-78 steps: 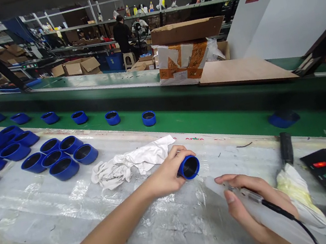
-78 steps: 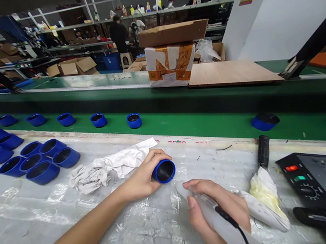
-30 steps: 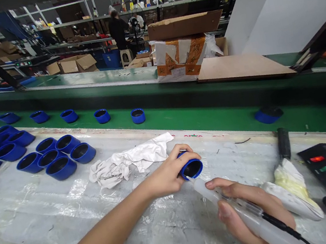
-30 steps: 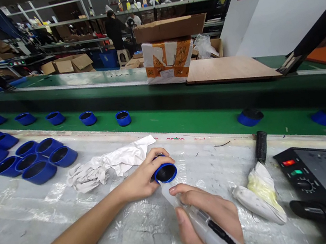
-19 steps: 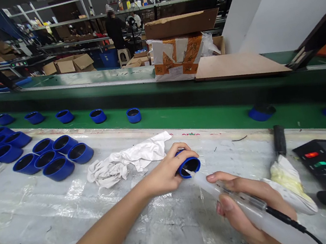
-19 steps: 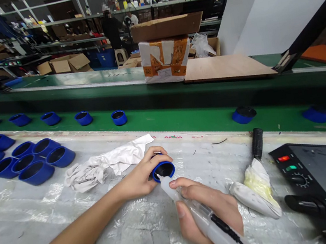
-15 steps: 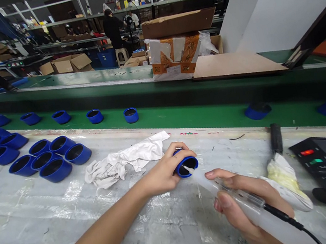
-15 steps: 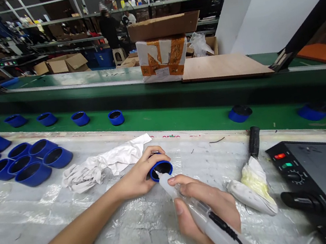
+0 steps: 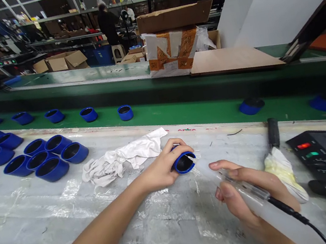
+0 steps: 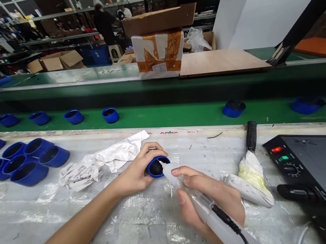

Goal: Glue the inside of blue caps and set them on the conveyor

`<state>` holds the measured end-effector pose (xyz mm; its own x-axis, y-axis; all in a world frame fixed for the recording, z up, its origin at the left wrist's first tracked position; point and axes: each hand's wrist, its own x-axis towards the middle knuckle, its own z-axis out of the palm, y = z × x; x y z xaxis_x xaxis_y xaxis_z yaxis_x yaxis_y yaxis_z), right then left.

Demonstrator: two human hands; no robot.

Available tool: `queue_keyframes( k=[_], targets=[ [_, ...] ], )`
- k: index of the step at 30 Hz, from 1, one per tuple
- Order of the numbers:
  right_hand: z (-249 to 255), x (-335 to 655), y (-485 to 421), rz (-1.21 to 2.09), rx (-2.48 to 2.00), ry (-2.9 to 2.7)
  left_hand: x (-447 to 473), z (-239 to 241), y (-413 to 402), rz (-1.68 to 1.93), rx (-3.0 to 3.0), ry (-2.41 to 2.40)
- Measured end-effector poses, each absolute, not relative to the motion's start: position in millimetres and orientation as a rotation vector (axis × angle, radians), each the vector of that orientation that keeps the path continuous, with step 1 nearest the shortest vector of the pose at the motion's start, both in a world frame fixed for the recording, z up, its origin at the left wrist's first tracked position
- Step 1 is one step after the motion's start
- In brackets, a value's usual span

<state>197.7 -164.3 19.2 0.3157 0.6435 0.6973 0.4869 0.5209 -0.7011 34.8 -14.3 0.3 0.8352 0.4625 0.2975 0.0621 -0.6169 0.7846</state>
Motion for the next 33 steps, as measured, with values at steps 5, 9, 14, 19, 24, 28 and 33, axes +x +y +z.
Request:
queue_keyframes(
  k=[5, 9, 14, 19, 24, 28, 33],
  targets=[
    [17.1, 204.5, -164.2, 0.087, -1.114, -1.36, 34.7, 0.3, -13.6, 0.606, 2.188, 0.392],
    [15.2, 214.2, -166.8, 0.082, -1.146, -1.419, 34.3, -0.1, -13.0, 0.601, 2.189, 0.41],
    [16.5, 211.5, -168.4, 0.064, -1.239, -1.354, 34.0, -0.4, -13.0, 0.605, 2.189, 0.411],
    [20.0, 206.7, -168.3, 0.05, -1.305, -1.317, 34.4, -0.3, -13.0, 0.591, 2.184, 0.429],
    [17.4, 210.9, -168.1, 0.053, -1.342, -1.314, 34.9, 0.7, -13.2, 0.592, 2.183, 0.428],
    [16.1, 215.1, -167.7, 0.052, -1.316, -1.348, 34.9, 1.2, -13.3, 0.591, 2.189, 0.42],
    [24.6, 211.1, -170.3, 0.017, -1.408, -1.343, 34.3, 1.2, -12.8, 0.589, 2.197, 0.425]
  ],
)
